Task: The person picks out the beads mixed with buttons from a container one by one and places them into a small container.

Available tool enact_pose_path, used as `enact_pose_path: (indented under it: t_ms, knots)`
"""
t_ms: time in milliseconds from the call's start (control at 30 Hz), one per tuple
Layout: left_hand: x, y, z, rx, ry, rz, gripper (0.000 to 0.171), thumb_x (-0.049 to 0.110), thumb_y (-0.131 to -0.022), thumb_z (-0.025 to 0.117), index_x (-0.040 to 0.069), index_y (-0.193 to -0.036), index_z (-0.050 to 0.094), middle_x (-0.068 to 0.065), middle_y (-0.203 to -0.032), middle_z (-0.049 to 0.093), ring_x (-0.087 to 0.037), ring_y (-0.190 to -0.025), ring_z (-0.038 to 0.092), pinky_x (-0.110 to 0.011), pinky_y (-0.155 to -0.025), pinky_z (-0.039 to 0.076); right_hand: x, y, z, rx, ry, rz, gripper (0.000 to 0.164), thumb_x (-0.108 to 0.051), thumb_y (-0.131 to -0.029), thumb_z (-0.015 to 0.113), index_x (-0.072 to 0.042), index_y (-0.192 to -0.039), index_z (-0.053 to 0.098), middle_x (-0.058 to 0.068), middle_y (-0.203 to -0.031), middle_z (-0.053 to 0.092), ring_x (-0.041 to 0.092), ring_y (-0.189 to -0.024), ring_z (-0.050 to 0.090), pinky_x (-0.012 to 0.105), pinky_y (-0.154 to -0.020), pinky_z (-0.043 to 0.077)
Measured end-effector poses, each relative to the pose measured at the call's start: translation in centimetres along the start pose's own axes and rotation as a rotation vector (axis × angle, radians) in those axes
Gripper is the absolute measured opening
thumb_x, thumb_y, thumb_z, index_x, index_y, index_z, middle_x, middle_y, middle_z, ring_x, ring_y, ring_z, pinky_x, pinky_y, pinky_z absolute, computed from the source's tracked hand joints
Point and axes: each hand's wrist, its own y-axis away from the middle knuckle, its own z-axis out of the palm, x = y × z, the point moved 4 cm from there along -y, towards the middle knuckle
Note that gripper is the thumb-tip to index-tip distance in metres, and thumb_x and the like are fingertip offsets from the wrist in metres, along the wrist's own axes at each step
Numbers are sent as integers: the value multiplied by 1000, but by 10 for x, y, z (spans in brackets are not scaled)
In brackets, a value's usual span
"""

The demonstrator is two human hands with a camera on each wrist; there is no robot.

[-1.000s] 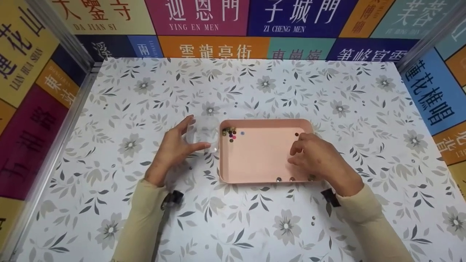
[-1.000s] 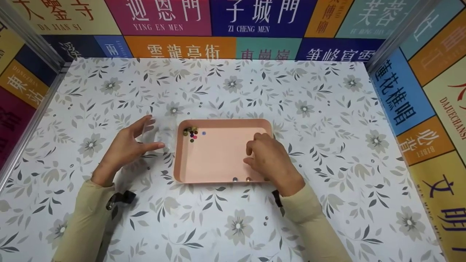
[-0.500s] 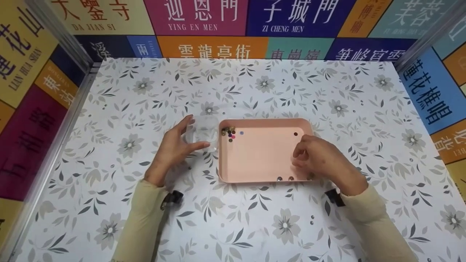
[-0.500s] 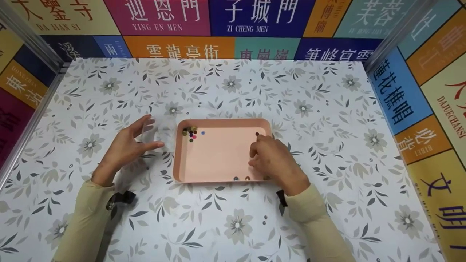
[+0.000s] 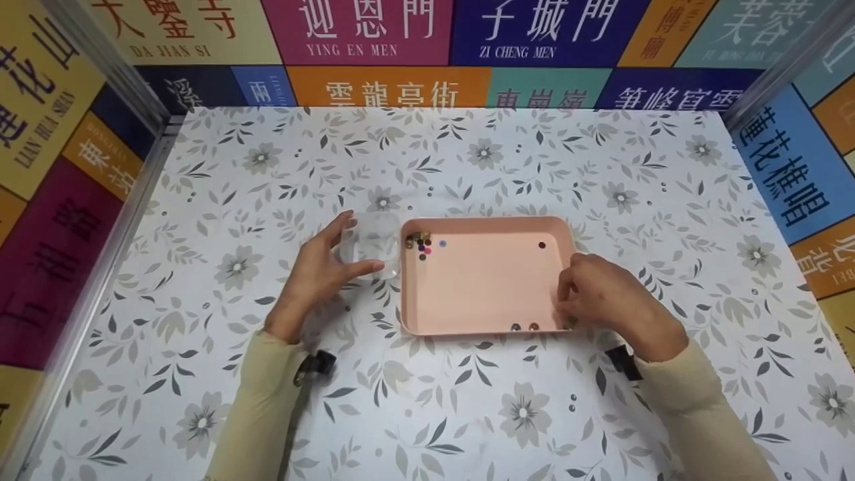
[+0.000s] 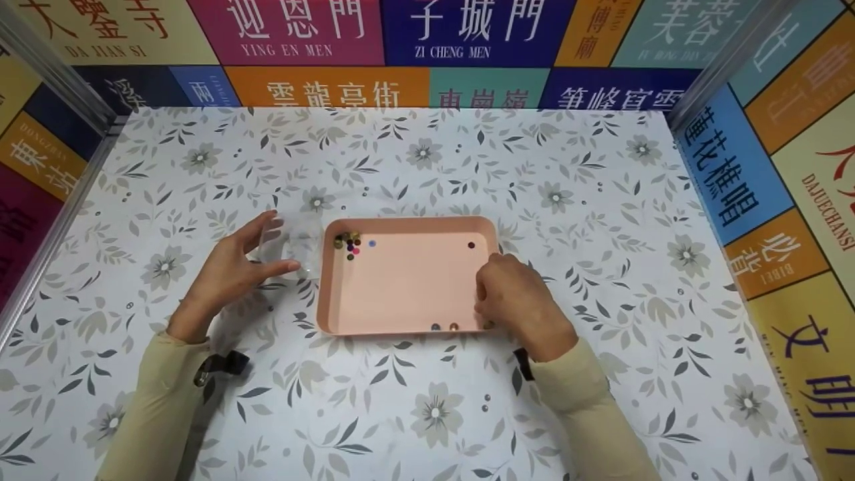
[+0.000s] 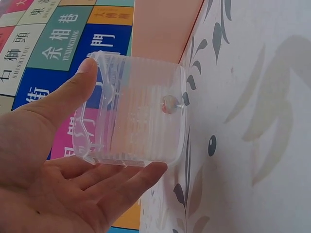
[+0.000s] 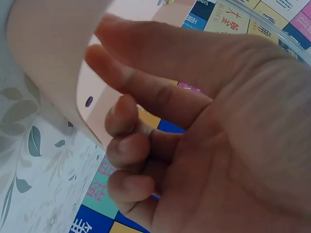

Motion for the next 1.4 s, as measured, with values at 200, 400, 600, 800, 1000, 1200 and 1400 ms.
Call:
enact_pose_path:
  t_ms: [200,400,600,800,1000,1200,1400]
  knots:
    - [-1,0,1,-1,13,-1,112,37,-79,92,11,-166,27,-12,-166,42,-37,-155,39,-46,-126,38,0,5,-6,119,42,-23,6,-6,-79,81,-7,-82,76,10,-99,59,29,-86,56,41,-69,49]
    - [1,-3,1,-13,15,-22,111,38,-79,92,16,-166,28,-10,-167,40,-35,-156,37,-46,-126,38,3,13,-10,135,80,61,11,-12,-77,85,-8,-82,76,17,-113,58,39,-96,54,51,-71,49]
    - [2,-4,1,-22,10,-30,112,39,-78,93,17,-166,28,-8,-168,40,-34,-156,37,-45,-126,37,8,13,-3,11,68,152,16,-18,-75,89,-12,-76,74,16,-101,59,35,-82,57,41,-61,46]
    - [-1,-2,2,-21,17,-25,111,38,-77,93,19,-166,29,-8,-167,42,-35,-156,38,-46,-127,36,9,10,2,-56,97,168,17,-20,-75,89,-14,-73,74,12,-94,59,31,-75,55,38,-60,43]
    - [-5,-1,1,-19,27,-22,112,38,-76,94,17,-166,29,-8,-166,43,-36,-155,38,-47,-127,36,8,9,6,-83,90,167,13,-14,-74,88,-12,-74,75,12,-92,61,29,-73,57,36,-61,45]
    - [-5,-1,0,-15,39,-25,114,41,-75,94,19,-166,28,-8,-166,43,-35,-156,37,-46,-124,40,8,8,8,-73,100,142,14,-15,-74,87,-13,-70,74,10,-87,60,27,-72,55,35,-59,43]
    - [-5,-1,0,-11,50,2,111,38,-77,93,16,-166,29,-10,-165,44,-36,-156,37,-46,-122,43,8,8,10,-66,100,121,15,-14,-72,88,-14,-68,73,9,-85,59,26,-71,54,34,-57,41]
